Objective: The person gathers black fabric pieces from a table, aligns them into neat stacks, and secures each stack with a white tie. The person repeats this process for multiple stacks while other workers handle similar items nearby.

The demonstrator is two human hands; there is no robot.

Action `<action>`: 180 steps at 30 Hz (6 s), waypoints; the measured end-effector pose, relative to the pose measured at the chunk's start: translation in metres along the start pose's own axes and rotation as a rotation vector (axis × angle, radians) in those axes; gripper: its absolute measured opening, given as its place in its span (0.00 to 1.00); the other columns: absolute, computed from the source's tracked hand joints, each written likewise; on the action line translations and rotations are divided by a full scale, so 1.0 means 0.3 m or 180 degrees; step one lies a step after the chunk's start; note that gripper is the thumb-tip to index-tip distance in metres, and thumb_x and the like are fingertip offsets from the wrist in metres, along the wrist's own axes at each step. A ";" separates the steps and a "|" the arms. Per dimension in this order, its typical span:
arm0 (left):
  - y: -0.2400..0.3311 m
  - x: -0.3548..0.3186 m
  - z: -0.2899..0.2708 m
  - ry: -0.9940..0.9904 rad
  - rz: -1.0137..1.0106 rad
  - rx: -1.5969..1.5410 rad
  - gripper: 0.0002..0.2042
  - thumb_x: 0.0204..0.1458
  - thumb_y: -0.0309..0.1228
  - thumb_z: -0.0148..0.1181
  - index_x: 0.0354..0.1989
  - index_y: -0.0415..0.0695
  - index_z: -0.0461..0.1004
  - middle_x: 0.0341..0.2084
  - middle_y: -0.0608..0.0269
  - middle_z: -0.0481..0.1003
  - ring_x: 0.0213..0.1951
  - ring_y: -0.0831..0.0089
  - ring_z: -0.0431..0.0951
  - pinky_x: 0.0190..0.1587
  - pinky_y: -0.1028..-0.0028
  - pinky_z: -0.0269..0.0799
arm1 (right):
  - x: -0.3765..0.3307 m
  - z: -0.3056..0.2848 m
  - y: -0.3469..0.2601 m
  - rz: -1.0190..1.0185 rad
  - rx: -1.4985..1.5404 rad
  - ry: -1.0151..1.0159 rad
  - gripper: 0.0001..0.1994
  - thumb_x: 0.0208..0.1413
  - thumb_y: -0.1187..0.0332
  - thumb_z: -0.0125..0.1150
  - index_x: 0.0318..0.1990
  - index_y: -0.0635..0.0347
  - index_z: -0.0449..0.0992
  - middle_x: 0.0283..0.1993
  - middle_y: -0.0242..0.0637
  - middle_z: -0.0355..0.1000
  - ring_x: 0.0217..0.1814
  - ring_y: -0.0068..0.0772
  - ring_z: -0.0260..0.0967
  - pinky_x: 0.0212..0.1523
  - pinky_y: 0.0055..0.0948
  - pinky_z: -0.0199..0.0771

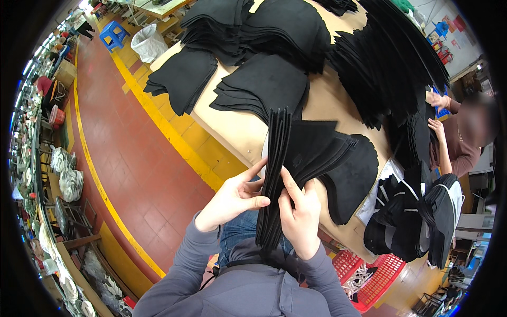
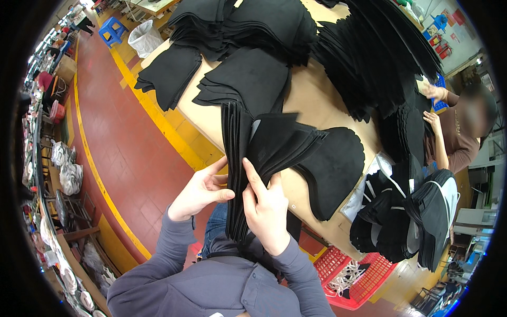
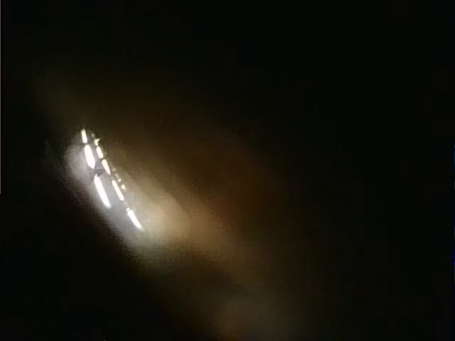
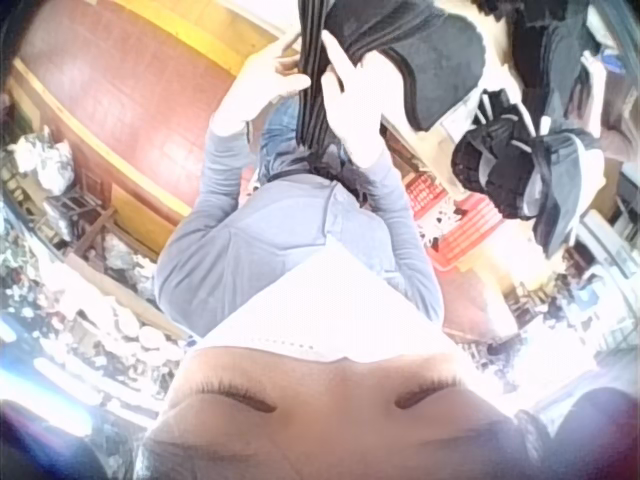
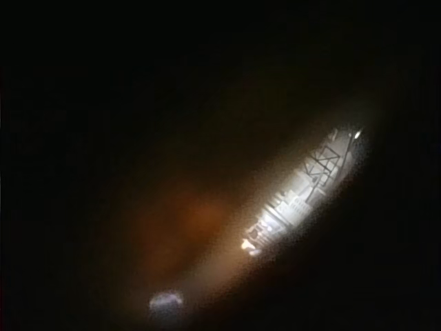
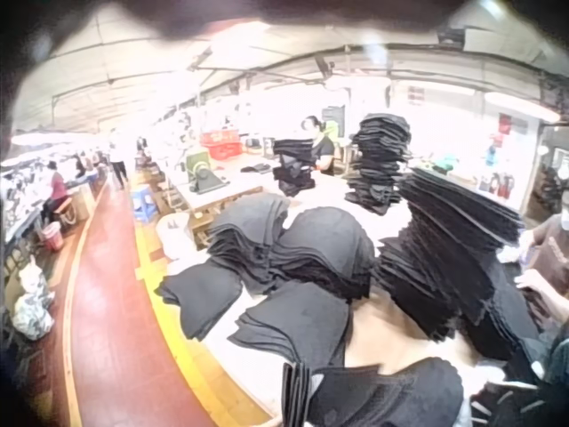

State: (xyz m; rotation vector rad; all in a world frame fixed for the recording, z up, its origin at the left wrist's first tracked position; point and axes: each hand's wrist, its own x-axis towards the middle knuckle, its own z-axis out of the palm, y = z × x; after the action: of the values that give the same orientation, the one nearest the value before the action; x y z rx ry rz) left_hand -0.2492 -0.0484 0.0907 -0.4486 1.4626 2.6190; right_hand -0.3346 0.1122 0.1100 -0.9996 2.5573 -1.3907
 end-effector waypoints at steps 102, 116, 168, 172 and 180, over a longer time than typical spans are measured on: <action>0.239 0.550 -0.707 0.4369 0.2666 0.3591 0.05 0.59 0.26 0.56 0.41 0.46 0.68 0.36 0.58 0.78 0.35 0.53 0.80 0.35 0.59 0.75 | -0.014 -0.056 0.033 0.0502 0.0040 -0.0050 0.12 0.50 0.72 0.67 0.43 0.57 0.77 0.42 0.45 0.70 0.44 0.45 0.66 0.48 0.35 0.66; -0.166 -0.024 0.154 0.0338 0.3055 0.4679 0.10 0.48 0.28 0.60 0.40 0.47 0.80 0.46 0.58 0.80 0.29 0.78 0.79 0.31 0.78 0.75 | -0.049 -0.037 0.076 0.1793 0.1364 0.0300 0.18 0.53 0.71 0.70 0.49 0.69 0.74 0.48 0.42 0.74 0.48 0.34 0.72 0.52 0.32 0.71; -0.273 0.202 0.103 -0.0627 0.1685 -0.1778 0.29 0.65 0.43 0.48 0.73 0.61 0.47 0.72 0.51 0.48 0.73 0.57 0.47 0.72 0.46 0.43 | -0.175 -0.105 0.183 -0.0616 0.3571 0.1835 0.24 0.67 0.55 0.51 0.67 0.43 0.58 0.44 0.40 0.68 0.47 0.36 0.65 0.58 0.42 0.60; -0.270 0.181 0.072 -0.0482 0.1520 -0.1367 0.27 0.66 0.52 0.40 0.71 0.62 0.51 0.70 0.49 0.51 0.72 0.55 0.50 0.70 0.38 0.45 | -0.212 -0.090 0.230 -0.0788 0.3748 0.1478 0.22 0.61 0.61 0.59 0.60 0.46 0.61 0.45 0.35 0.69 0.46 0.35 0.65 0.57 0.38 0.65; 0.021 0.143 0.032 0.0391 0.3222 0.2568 0.12 0.62 0.37 0.58 0.32 0.42 0.78 0.33 0.61 0.74 0.37 0.68 0.74 0.43 0.67 0.70 | -0.257 -0.011 0.313 -0.0011 0.3187 0.1816 0.31 0.43 0.87 0.68 0.51 0.52 0.60 0.47 0.39 0.71 0.50 0.36 0.70 0.53 0.36 0.74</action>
State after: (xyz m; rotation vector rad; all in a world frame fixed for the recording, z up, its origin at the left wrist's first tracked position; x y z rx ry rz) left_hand -0.2933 -0.0457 0.0873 0.3263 3.1659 2.1217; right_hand -0.3229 0.1943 0.0211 -0.4421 1.5867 -2.7790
